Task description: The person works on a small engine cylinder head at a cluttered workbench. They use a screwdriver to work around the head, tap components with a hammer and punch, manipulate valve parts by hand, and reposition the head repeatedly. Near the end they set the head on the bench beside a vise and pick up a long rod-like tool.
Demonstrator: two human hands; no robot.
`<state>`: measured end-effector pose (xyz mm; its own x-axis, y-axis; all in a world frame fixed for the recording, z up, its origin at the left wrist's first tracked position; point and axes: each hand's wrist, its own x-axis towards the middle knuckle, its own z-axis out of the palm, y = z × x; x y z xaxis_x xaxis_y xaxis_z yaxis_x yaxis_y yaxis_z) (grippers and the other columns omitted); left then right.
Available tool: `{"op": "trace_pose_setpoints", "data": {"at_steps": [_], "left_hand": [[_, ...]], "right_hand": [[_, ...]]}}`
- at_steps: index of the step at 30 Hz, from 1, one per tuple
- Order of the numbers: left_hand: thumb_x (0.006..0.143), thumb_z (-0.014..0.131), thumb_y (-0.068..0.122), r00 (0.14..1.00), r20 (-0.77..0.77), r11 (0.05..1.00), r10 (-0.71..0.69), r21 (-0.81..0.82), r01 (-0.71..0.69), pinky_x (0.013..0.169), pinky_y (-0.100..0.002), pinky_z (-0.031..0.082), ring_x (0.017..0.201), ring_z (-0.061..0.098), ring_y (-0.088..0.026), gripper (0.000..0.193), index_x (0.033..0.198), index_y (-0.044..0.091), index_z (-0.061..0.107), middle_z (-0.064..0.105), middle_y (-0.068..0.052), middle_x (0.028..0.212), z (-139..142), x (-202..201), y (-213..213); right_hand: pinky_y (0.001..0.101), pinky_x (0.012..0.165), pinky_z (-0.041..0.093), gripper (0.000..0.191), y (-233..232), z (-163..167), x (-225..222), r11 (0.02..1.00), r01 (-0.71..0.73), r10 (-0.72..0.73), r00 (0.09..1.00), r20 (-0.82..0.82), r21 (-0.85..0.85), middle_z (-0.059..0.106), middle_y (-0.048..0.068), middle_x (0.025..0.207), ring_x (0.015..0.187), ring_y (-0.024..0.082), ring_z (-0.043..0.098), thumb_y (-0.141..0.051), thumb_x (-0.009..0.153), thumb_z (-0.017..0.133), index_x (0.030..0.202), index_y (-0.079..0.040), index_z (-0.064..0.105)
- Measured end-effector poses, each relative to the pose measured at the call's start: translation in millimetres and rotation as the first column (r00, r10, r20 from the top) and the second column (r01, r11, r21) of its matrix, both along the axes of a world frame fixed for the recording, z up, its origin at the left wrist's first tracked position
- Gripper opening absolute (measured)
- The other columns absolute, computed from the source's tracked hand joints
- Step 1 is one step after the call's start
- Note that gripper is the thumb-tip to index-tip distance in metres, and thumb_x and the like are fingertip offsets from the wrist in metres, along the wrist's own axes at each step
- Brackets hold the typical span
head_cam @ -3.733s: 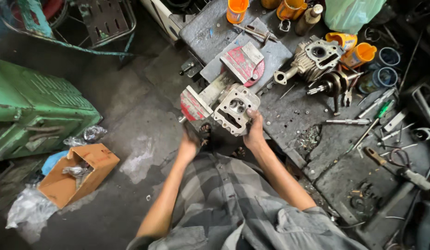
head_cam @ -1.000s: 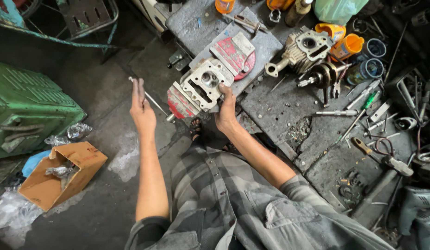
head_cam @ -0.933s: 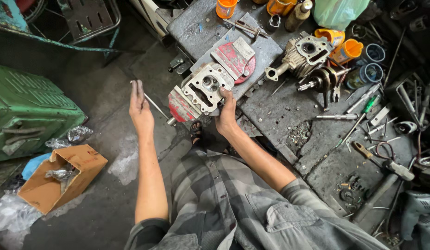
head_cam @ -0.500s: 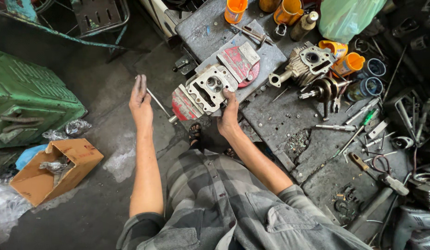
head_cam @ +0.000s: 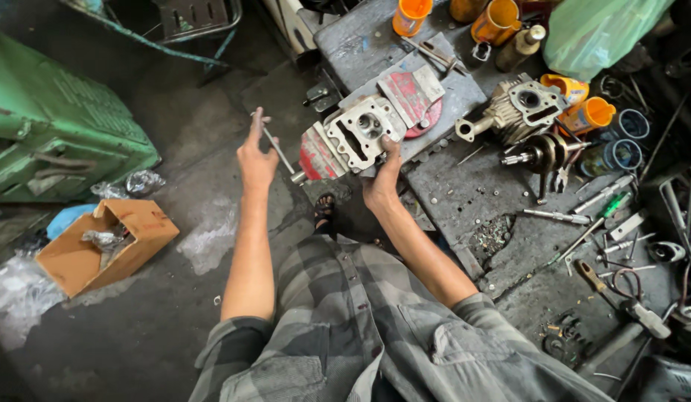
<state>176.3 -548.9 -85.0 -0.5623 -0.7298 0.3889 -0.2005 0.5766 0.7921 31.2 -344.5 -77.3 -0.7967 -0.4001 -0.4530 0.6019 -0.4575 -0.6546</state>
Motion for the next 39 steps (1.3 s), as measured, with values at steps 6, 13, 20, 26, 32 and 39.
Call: {"op": "trace_pose_setpoints", "data": {"at_steps": [6,13,20,26,32,39], "left_hand": [[0.09,0.081,0.02,0.992,0.102,0.992,0.076,0.095,-0.086,0.085,-0.04,0.058,0.098,0.075,-0.03,0.061,0.146,0.019,0.056,0.075,-0.011,0.118,17,4,13],[0.09,0.078,0.022,0.957,0.273,0.984,0.1,-0.172,-0.054,0.099,-0.046,0.049,0.112,0.067,-0.031,0.041,0.131,0.02,0.071,0.071,-0.007,0.132,25,11,14],[0.093,0.076,0.024,0.958,0.271,0.959,0.094,-0.282,-0.015,0.108,-0.058,0.041,0.129,0.059,-0.034,0.029,0.12,0.015,0.076,0.07,-0.004,0.132,19,3,10],[0.093,0.075,0.015,0.981,0.186,0.971,0.046,-0.238,0.0,0.105,-0.05,0.047,0.125,0.064,-0.035,0.026,0.118,0.009,0.076,0.07,-0.012,0.13,19,1,12],[0.089,0.07,0.002,0.995,0.099,0.979,-0.021,-0.199,0.041,0.101,-0.045,0.052,0.117,0.066,-0.037,0.028,0.117,0.005,0.075,0.07,-0.017,0.13,23,-3,8],[0.082,0.053,-0.003,0.942,-0.333,0.814,0.041,0.558,0.162,0.09,-0.032,0.054,0.123,0.07,-0.024,0.06,0.141,0.009,0.057,0.064,-0.005,0.142,3,-6,7]], "right_hand": [[0.0437,0.097,0.055,0.063,-3,8,3,0.994,-0.086,0.082,0.995,-0.054,-0.067,0.065,0.007,0.129,0.115,0.025,0.066,-0.046,0.087,0.065,0.138,-0.011,0.053],[0.0457,0.098,0.055,0.065,3,20,3,0.981,-0.195,0.194,0.98,-0.035,-0.019,0.065,0.006,0.131,0.118,0.025,0.065,-0.049,0.085,0.063,0.138,-0.013,0.053],[0.0464,0.095,0.056,0.062,2,18,1,0.994,-0.108,0.11,0.992,-0.054,0.035,0.066,0.007,0.128,0.115,0.025,0.066,-0.044,0.086,0.064,0.136,-0.009,0.054],[0.0431,0.093,0.057,0.06,1,12,-1,0.998,-0.06,0.06,0.996,-0.064,0.001,0.065,0.006,0.127,0.115,0.023,0.065,-0.041,0.089,0.066,0.137,-0.007,0.055],[0.0416,0.085,0.058,0.059,-1,9,-3,0.997,-0.072,0.072,0.997,-0.013,-0.021,0.067,0.005,0.121,0.109,0.022,0.067,-0.044,0.085,0.064,0.133,-0.01,0.057],[0.0411,0.089,0.059,0.055,2,12,-2,0.995,-0.098,0.099,0.995,0.019,-0.031,0.067,0.005,0.122,0.11,0.022,0.066,-0.043,0.086,0.066,0.13,-0.01,0.059]]}}
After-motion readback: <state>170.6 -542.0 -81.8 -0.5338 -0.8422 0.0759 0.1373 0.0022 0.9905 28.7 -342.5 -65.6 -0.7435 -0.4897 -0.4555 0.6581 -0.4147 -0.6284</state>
